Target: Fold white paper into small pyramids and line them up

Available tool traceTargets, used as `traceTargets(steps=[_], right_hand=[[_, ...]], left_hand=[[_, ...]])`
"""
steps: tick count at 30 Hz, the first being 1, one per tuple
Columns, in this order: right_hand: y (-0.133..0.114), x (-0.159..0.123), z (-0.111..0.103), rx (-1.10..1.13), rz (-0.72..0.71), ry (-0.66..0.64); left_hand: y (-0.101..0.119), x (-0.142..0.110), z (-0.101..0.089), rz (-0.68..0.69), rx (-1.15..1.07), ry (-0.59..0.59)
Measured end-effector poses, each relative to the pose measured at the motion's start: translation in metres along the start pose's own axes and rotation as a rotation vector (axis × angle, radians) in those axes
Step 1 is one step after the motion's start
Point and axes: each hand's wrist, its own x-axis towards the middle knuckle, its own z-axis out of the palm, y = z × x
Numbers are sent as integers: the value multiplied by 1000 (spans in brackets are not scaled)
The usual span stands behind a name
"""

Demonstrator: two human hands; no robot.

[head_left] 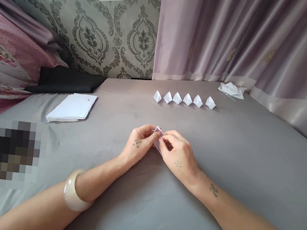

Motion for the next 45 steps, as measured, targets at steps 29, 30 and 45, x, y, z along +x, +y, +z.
traceTargets(steps=[29,30,45], right_hand=[[-4,47,23,-397,-314,-207],[-3,55,26,-398,-285,-216],[18,177,89,-484,71,-240]], left_hand=[[6,53,-59,-177,-170,225],[6,56,-63,-163,-190,256],[-8,72,-75,-109,-70,437]])
